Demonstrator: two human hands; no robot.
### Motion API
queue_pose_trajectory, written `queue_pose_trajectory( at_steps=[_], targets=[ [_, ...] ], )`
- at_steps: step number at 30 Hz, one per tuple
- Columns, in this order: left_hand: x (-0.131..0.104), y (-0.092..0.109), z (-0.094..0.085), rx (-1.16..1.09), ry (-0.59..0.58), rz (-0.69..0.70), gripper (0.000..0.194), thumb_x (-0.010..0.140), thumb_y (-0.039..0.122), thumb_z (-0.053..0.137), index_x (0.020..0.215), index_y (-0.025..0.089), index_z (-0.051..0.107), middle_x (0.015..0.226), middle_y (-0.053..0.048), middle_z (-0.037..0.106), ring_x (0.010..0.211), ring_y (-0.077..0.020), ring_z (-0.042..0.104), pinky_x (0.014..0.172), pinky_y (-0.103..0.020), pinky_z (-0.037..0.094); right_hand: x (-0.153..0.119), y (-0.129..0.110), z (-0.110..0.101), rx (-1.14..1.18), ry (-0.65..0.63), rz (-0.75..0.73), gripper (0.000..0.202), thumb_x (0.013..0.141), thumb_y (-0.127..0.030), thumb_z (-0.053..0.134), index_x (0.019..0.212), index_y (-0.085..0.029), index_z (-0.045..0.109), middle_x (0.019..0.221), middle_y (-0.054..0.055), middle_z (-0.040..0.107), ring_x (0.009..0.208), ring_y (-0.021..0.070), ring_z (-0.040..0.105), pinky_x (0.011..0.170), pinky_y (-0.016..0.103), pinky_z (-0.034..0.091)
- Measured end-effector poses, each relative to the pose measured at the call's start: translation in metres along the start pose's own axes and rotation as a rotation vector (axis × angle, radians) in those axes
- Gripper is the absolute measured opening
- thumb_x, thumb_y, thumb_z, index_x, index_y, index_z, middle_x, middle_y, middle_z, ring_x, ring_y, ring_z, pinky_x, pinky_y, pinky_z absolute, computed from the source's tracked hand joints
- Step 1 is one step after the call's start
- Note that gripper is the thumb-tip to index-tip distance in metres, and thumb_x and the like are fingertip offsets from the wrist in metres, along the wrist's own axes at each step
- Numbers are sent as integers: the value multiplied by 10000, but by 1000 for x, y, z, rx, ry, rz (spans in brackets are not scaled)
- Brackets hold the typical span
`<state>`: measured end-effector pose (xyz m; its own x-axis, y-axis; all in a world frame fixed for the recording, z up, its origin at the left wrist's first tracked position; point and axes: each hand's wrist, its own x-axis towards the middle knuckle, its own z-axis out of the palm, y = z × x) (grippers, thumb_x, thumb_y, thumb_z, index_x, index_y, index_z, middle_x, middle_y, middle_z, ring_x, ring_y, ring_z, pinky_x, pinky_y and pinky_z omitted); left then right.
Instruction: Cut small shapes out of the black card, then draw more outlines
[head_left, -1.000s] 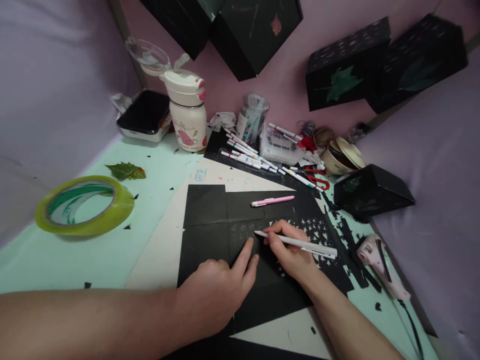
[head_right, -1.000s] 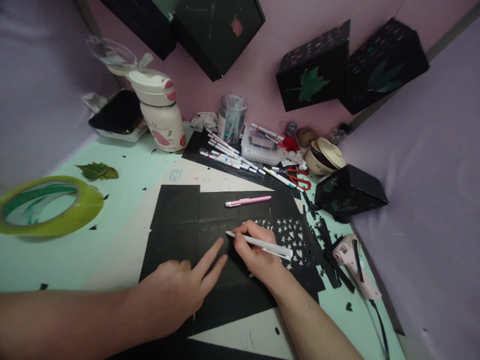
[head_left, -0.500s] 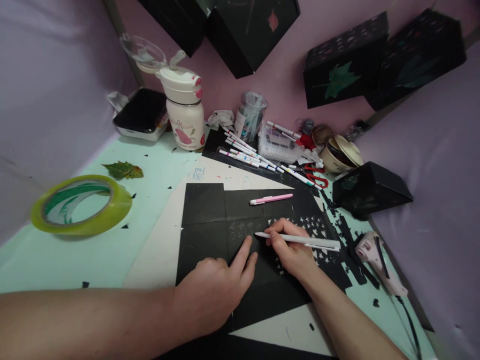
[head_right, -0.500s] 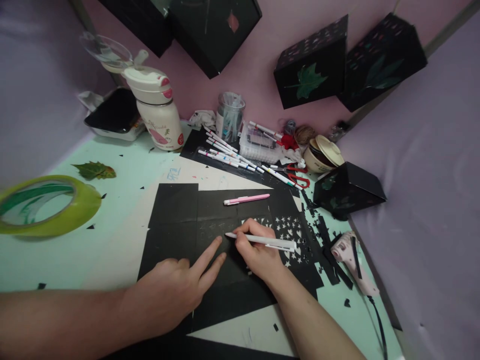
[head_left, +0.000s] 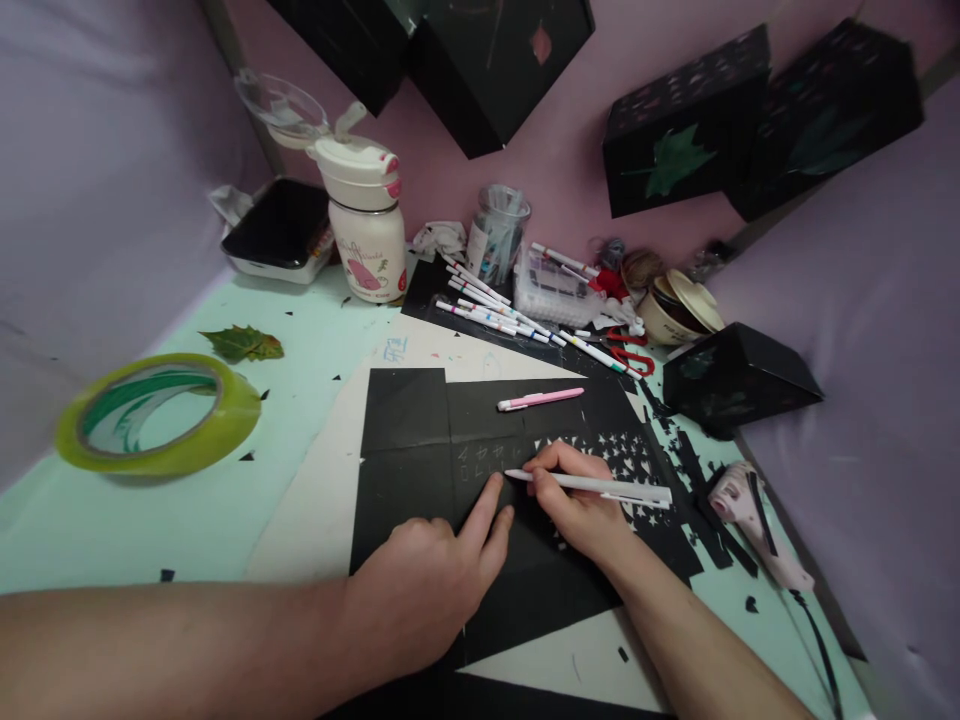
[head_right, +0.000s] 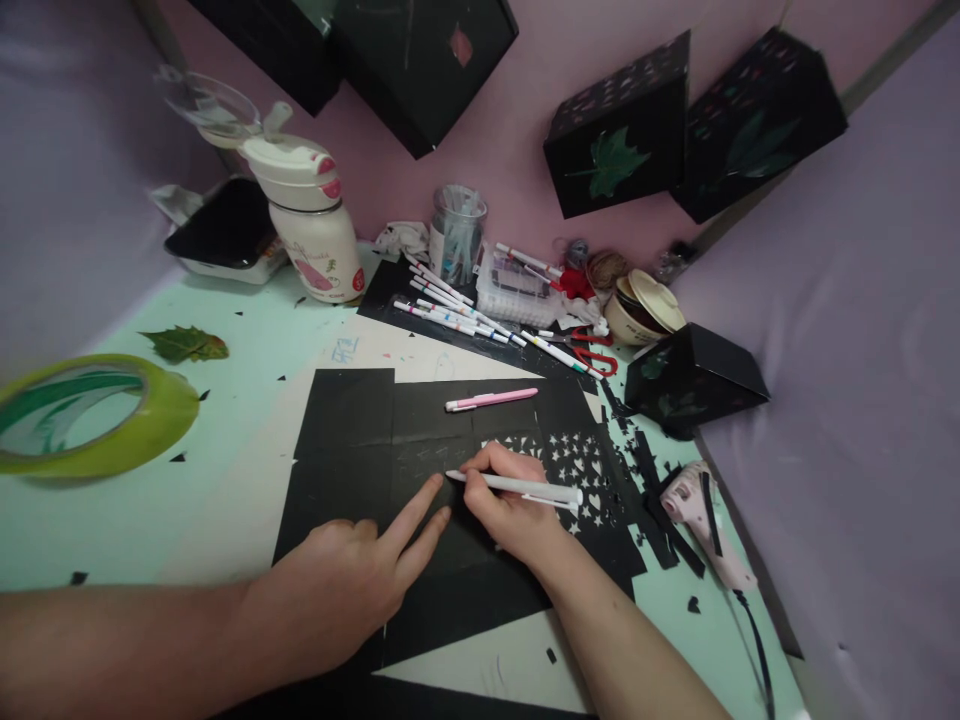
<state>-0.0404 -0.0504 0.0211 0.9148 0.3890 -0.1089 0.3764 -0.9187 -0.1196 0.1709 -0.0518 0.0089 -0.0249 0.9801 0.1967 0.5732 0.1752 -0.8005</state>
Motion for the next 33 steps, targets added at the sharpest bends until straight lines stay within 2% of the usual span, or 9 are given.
queue_pose_trajectory(
  at_steps=[6, 10, 18, 25, 33],
  targets=[
    [1, 0, 0, -1, -23, -4, 678, 857, 453, 509, 1447, 141, 390, 1496, -276, 284, 465, -164, 579, 363, -316, 362, 1, 1, 1, -13, 46, 20, 148, 825, -196, 517, 687, -200, 572, 583, -17, 595, 523, 126, 542, 516, 237, 405],
    [1, 0, -1, -2, -31, -4, 671, 851, 422, 517, 1447, 142, 390, 1502, -272, 269, 468, -158, 576, 361, -312, 342, 1, 2, 1, 9, 62, 56, 147, 828, -205, 520, 694, -202, 580, 583, -20, 594, 529, 129, 543, 519, 238, 413],
    [1, -1, -1, -9, -34, 3, 675, 864, 450, 508, 1452, 139, 389, 1504, -274, 250, 480, -162, 577, 368, -319, 330, -2, 5, -4, 6, 216, 138, 149, 815, -207, 531, 682, -207, 596, 552, -20, 598, 542, 150, 576, 523, 248, 433],
    [0, -1, -3, -10, -50, -2, 697, 854, 465, 541, 1454, 146, 385, 1507, -268, 251, 540, -163, 602, 418, -310, 380, 0, 3, -4, -14, 117, 68, 75, 785, -191, 562, 729, -205, 610, 603, -18, 622, 517, 130, 561, 496, 232, 426],
    [1, -1, -1, -6, -53, 1, 705, 851, 470, 543, 1457, 150, 379, 1507, -281, 243, 538, -145, 594, 416, -296, 359, 3, 0, -3, -37, 114, 60, 98, 790, -202, 556, 704, -208, 602, 586, -20, 626, 522, 133, 582, 503, 231, 440]
  ],
)
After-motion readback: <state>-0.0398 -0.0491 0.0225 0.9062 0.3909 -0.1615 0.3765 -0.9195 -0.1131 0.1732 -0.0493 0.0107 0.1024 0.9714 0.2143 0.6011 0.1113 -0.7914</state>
